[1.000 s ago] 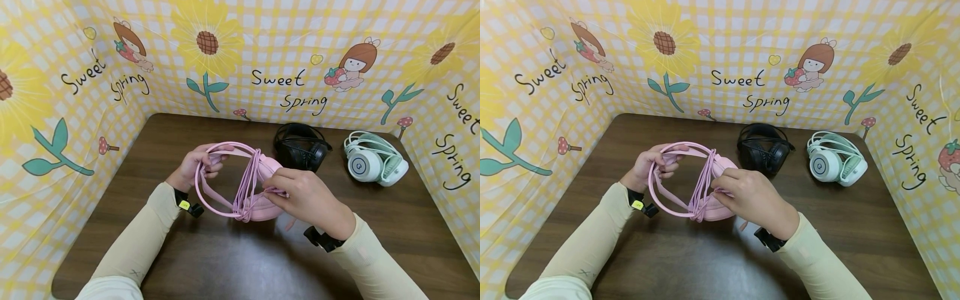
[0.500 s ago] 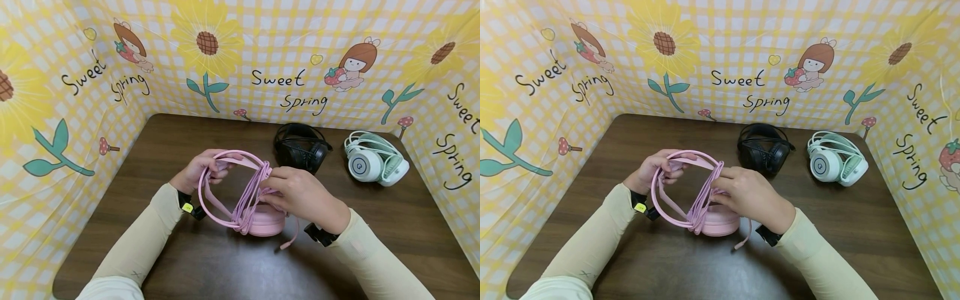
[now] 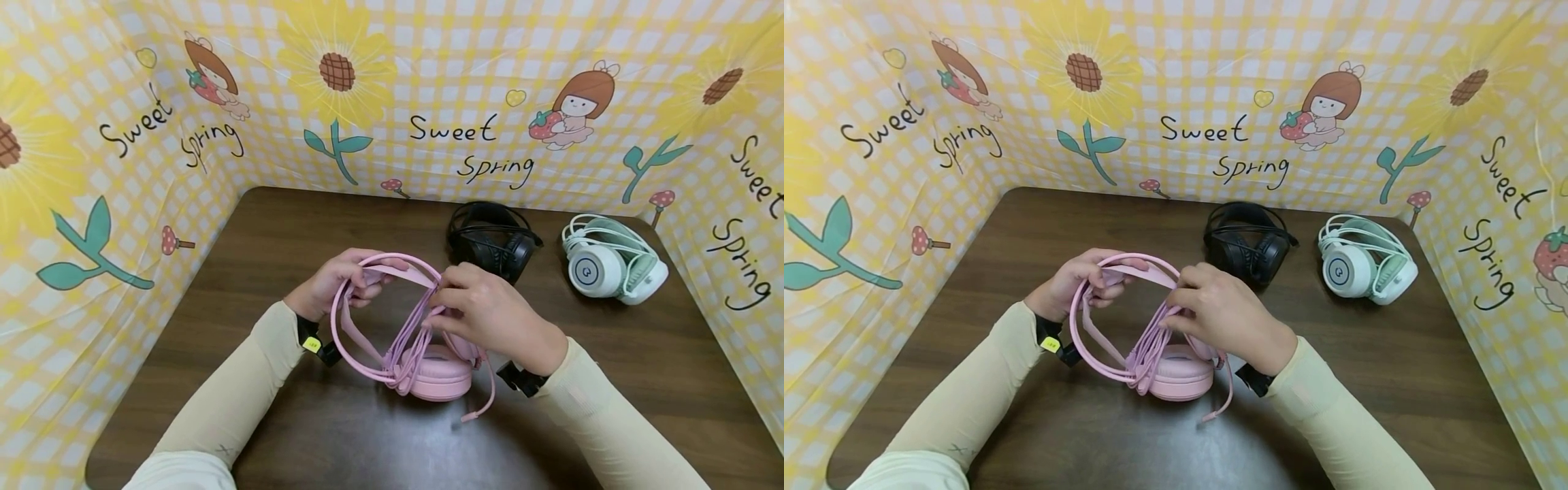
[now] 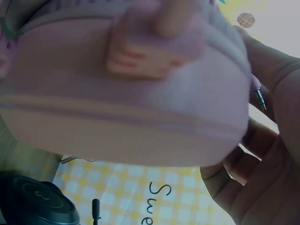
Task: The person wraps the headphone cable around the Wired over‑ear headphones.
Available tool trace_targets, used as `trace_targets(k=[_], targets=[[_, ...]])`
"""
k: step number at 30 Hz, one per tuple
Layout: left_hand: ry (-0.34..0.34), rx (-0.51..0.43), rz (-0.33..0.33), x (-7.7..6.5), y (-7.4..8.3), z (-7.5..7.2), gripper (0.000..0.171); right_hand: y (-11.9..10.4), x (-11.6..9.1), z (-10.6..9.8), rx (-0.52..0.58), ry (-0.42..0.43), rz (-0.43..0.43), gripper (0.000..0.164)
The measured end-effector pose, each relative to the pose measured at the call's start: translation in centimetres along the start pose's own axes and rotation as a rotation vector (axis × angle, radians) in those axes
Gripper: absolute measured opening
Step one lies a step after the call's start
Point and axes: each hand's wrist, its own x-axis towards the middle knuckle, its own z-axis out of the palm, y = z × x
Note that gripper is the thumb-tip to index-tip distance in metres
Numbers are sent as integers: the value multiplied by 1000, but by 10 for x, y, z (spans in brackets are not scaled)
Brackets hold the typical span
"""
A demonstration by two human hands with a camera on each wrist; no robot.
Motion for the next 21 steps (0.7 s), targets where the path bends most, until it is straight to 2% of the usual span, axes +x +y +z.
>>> trace_targets(k=[4, 8, 10, 12, 14, 16, 18, 21], targets=[[5, 4, 3, 0, 0, 2, 62, 4, -1, 3, 38, 0, 77, 25], [-4, 14, 0, 0, -2, 2, 62, 3, -1, 7, 72, -18, 185, 39], [-9, 23, 1, 0, -2, 2, 62, 3, -1, 9, 90, -50, 254, 51], [-14, 33, 3, 0, -2, 2, 62, 2, 0, 11, 102, -99, 333, 70], [-22, 39, 7, 0, -2, 3, 62, 2, 0, 12, 141, -157, 408, 90], [-30, 53, 9, -1, -1, 2, 62, 4, -1, 14, 199, -201, 472, 103], [-40, 61, 9, -1, -1, 2, 61, 7, -2, 18, 283, -227, 523, 105], [-44, 84, 4, -3, -1, 3, 60, 11, -3, 26, 389, -229, 554, 95]])
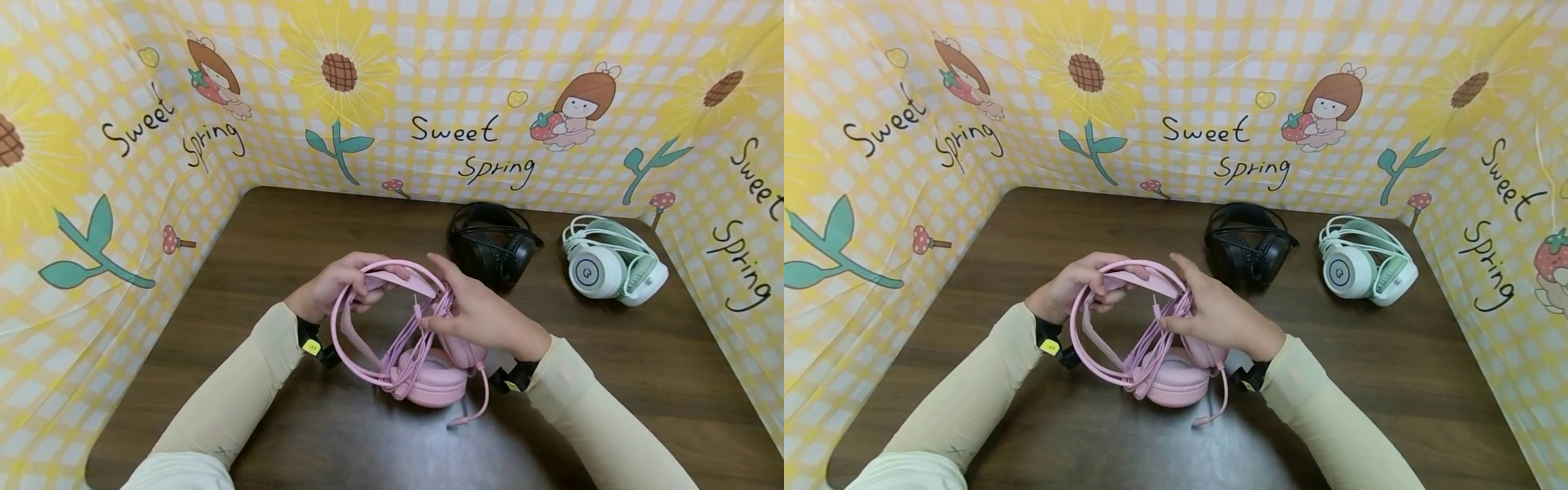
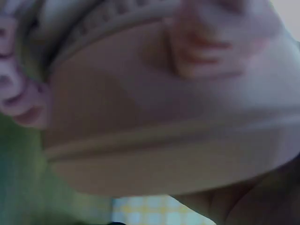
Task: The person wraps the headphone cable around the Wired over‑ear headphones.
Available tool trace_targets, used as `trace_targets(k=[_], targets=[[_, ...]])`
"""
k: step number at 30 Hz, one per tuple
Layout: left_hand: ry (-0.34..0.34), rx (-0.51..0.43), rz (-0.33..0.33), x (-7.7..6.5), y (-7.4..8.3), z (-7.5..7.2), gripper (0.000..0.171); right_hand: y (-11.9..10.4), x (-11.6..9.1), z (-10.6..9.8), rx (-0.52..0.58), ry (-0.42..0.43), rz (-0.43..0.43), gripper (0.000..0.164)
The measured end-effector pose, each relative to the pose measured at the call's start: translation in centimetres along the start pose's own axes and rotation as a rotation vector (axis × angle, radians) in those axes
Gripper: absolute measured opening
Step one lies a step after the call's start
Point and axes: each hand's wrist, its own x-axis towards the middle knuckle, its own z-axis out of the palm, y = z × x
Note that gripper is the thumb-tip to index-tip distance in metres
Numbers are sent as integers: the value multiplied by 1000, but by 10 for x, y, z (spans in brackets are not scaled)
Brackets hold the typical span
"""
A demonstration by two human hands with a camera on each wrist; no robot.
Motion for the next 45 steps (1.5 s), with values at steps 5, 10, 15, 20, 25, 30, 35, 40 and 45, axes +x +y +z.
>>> trace_targets(k=[5, 10, 15, 20, 25, 30, 35, 40, 45], targets=[[6, 34, -20, -3, -2, 0, 60, 10, 5, 11, 39, -22, -11, 80], [15, 48, -35, -6, -1, -1, 60, 16, 7, 11, 75, -79, -8, 82], [11, 45, -44, -7, -1, -1, 61, 24, 6, 8, 199, -172, -12, 81], [-3, 36, -9, -8, 0, -4, 61, 31, 7, 10, 314, -164, -44, 60], [-3, 7, -7, -8, 0, -8, 59, 31, 6, 11, 350, -161, -34, 57], [16, -49, -1, -10, 0, -11, 60, 31, 4, 11, 393, -129, -47, 57], [57, -6, -17, -11, 0, -13, 58, 30, 3, 11, 417, -94, -45, 50], [103, 55, -65, -13, -1, -14, 53, 29, 3, 14, 431, -81, -32, 47], [148, 41, -102, -12, 0, -14, 57, 31, 4, 17, 465, -52, -20, 41]])
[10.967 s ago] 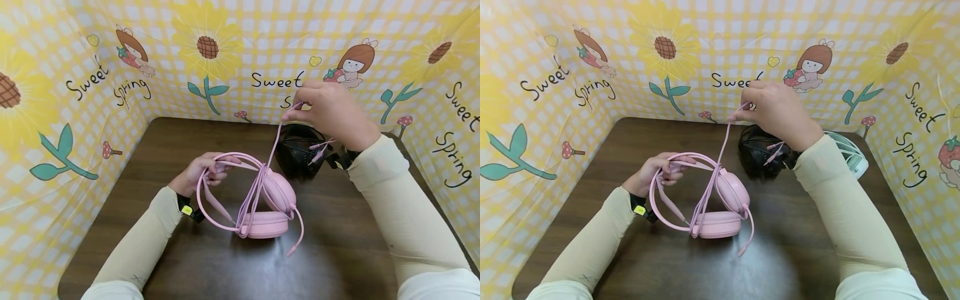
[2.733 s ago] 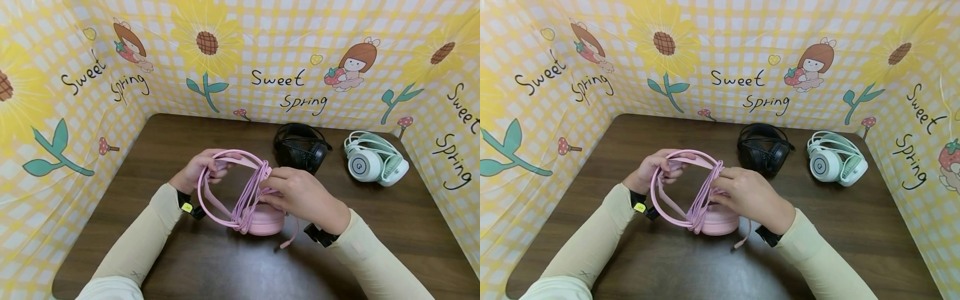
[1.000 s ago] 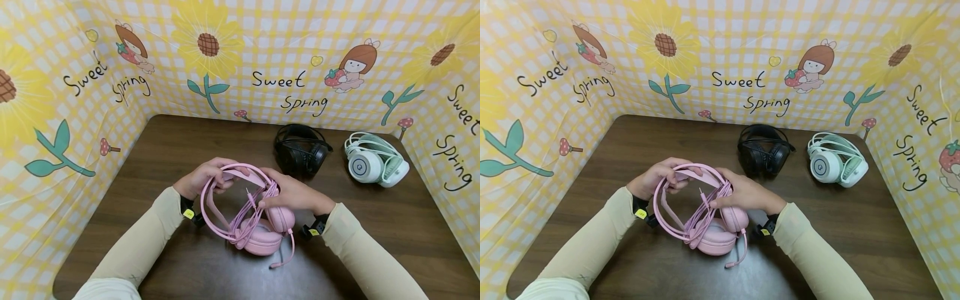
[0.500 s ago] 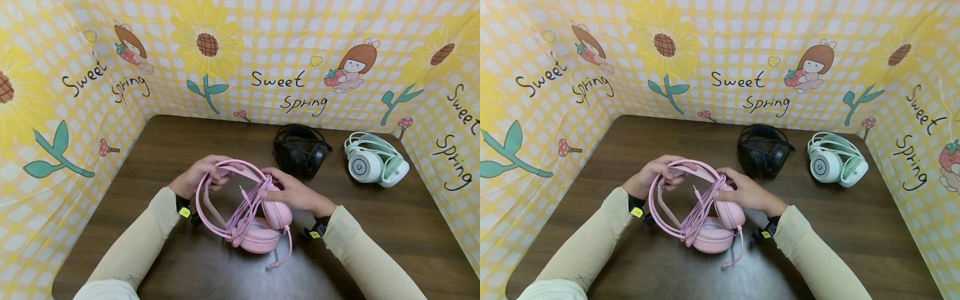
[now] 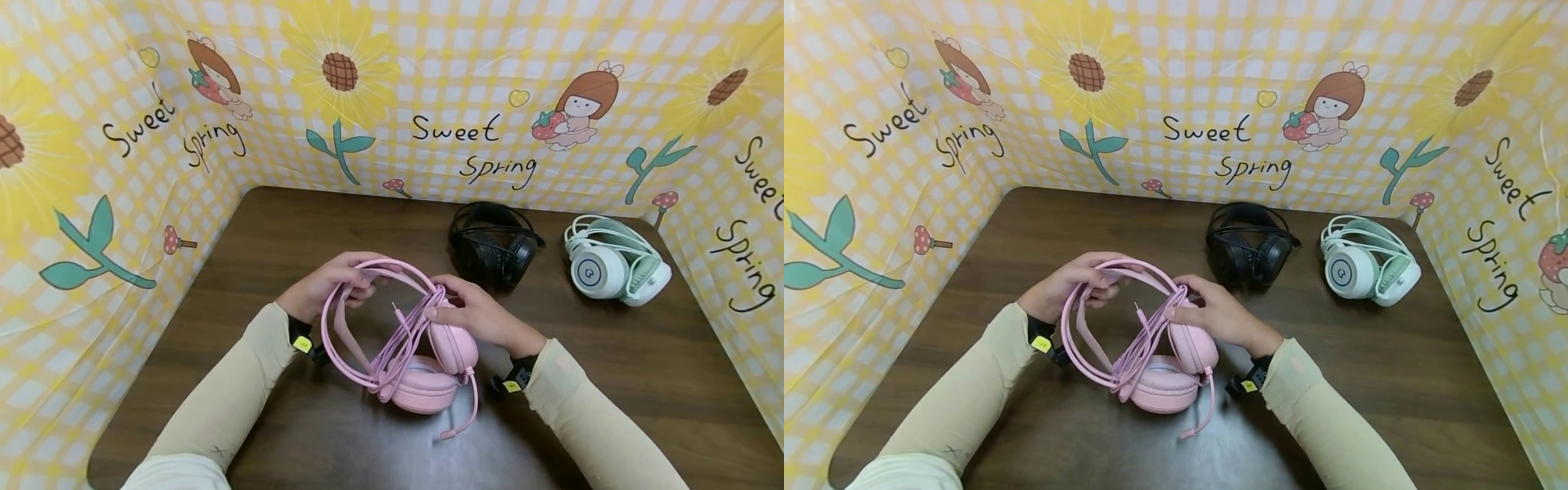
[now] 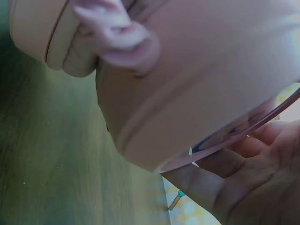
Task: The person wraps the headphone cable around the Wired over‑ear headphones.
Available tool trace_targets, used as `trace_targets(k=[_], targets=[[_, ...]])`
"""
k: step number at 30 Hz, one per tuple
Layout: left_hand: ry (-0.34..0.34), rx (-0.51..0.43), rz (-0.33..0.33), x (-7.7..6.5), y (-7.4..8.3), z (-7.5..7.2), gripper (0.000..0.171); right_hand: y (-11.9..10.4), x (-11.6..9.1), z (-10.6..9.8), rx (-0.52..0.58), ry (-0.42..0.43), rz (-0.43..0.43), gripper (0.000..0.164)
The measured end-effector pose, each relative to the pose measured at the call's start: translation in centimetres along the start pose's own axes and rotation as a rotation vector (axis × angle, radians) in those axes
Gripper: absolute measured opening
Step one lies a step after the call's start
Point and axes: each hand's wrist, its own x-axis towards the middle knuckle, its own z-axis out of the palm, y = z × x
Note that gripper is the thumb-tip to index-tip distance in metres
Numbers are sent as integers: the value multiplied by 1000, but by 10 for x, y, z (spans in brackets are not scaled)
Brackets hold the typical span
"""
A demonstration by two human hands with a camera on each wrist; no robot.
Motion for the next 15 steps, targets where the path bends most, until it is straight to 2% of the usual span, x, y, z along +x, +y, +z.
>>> trace_targets(k=[5, 15], targets=[[94, 23, -25, 0, 1, -3, 66, 3, 3, 3, 24, 23, -19, 40], [158, 104, -33, -2, 5, -6, 46, 7, 7, 6, 44, 52, -15, 41]])
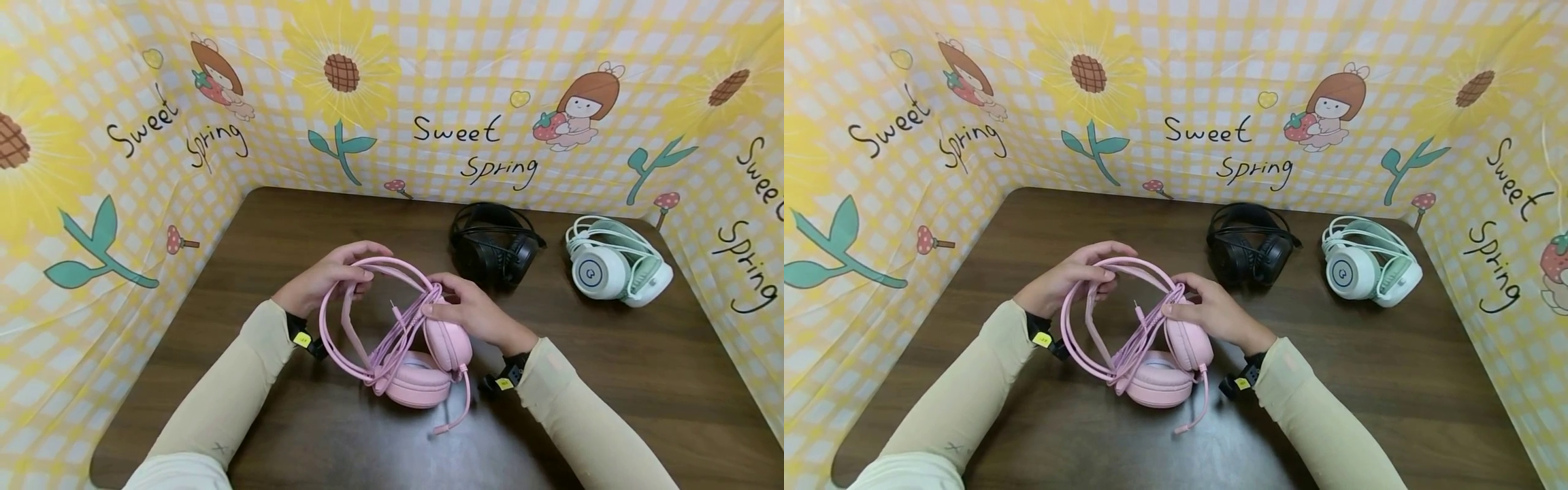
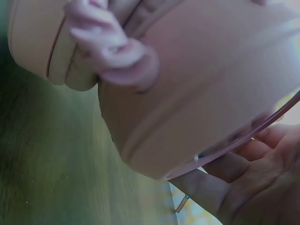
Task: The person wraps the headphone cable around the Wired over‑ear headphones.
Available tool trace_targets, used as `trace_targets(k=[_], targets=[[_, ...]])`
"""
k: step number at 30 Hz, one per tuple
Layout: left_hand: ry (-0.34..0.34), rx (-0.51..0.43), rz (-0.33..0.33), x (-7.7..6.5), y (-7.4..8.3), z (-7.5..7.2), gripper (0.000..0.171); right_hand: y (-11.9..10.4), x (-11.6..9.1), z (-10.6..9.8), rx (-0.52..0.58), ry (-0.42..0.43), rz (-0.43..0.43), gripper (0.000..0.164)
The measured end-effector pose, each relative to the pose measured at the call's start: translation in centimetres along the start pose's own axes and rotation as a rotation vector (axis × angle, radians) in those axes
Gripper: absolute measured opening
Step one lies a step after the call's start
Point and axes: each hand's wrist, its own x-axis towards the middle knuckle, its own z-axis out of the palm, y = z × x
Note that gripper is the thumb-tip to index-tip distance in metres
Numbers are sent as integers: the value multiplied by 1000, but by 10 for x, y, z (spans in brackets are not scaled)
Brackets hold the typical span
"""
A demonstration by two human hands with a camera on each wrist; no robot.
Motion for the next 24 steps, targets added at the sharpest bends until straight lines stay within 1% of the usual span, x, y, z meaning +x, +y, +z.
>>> trace_targets(k=[3, 7, 11, 14, 17, 20, 24], targets=[[34, 65, -8, -2, 2, -2, 44, 0, 2, 1, -1, 7, 19, 43], [71, 111, -21, -4, 3, -5, 43, 0, 4, 2, 17, 22, 40, 44], [96, 86, -35, -6, 4, -7, 47, -1, 7, 3, 34, 28, 53, 42], [108, 60, -37, -9, 4, -9, 49, 0, 9, 5, 42, 55, 56, 43], [100, 30, -9, -11, 4, -13, 50, 1, 10, 6, 70, 101, 46, 41], [93, 12, 40, -13, 2, -17, 52, 1, 12, 6, 111, 149, 38, 38], [120, 4, 96, -16, -1, -21, 52, 3, 16, 6, 155, 194, 40, 37]])
